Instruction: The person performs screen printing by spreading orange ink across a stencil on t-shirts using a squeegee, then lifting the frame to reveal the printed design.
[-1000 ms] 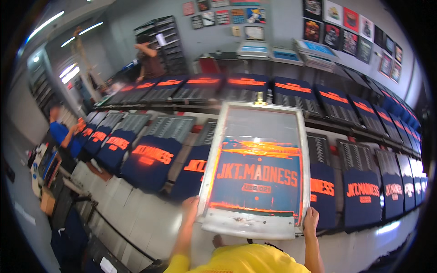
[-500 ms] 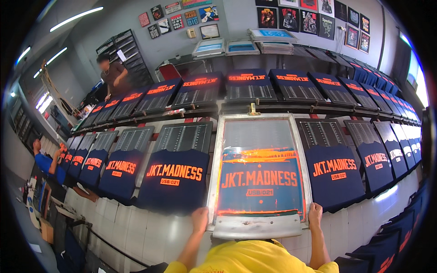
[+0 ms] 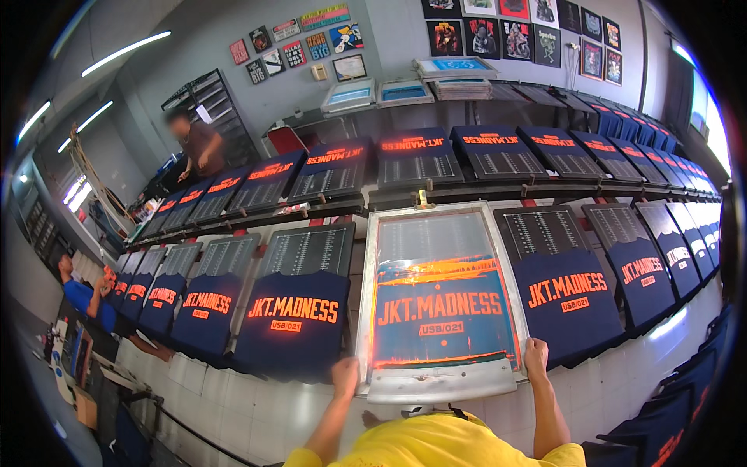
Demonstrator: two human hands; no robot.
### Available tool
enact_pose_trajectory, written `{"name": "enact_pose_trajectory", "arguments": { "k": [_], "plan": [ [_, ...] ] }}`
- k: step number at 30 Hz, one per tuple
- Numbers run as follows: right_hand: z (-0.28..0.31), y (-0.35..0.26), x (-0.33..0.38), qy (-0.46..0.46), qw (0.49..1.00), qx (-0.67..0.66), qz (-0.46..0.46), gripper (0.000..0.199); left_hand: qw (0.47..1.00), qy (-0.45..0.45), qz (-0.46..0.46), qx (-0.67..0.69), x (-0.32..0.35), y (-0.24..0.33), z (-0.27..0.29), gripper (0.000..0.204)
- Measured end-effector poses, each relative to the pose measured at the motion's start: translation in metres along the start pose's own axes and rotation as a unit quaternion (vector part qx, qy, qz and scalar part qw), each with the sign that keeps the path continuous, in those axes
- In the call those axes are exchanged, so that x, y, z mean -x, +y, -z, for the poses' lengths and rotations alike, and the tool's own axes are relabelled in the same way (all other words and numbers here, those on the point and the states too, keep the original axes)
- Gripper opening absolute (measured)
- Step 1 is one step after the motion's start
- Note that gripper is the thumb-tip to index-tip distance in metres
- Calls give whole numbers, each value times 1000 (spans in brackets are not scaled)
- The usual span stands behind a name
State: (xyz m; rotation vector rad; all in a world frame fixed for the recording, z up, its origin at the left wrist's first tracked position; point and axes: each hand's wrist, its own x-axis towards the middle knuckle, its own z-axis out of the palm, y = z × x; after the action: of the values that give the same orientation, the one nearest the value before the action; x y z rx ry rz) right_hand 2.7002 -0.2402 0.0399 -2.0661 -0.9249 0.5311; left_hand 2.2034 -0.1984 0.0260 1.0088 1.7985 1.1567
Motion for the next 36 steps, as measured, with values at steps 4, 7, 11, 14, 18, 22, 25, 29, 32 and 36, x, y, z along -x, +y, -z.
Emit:
{"name": "enact_pose_trajectory", "arguments": {
  "k": [4, 7, 11, 14, 18, 22, 25, 29, 32, 36],
  "plan": [
    [-3, -4, 0, 12, 1000, -20, 3, 32, 999, -9, 12, 48, -15, -23, -2, 26],
    [-5, -5, -4, 8, 1000, -24, 4, 31, 1000, -9, 15, 26, -16, -16, -3, 28],
    [-14, -2, -8, 8, 1000, -25, 7, 31, 1000, 2, 19, 9, -21, -12, -1, 30],
    [-13, 8, -12, -5, 1000, -17, 9, 31, 1000, -3, 4, 17, -24, -25, -4, 27],
    [-11, 3, -8, -13, 1000, -18, 8, 31, 1000, -14, 13, 0, -17, -6, -4, 28],
    [-14, -2, -6, -32, 999, -28, 19, 30, 1000, 7, 26, -4, -19, -19, 0, 33],
    [-16, 0, -7, -26, 999, -32, 15, 30, 1000, 0, 16, -21, -20, -14, 0, 34],
    [-16, 2, -12, -35, 999, 16, 3, 32, 998, -20, 12, -62, -19, -6, 3, 33],
    [-21, 20, -17, -11, 999, 39, 5, 34, 992, -37, -11, -118, -16, 4, 6, 32],
    [-35, 42, -20, 6, 998, 68, 4, 42, 981, -19, -26, -194, -15, 15, 0, 29]
  ]
}}
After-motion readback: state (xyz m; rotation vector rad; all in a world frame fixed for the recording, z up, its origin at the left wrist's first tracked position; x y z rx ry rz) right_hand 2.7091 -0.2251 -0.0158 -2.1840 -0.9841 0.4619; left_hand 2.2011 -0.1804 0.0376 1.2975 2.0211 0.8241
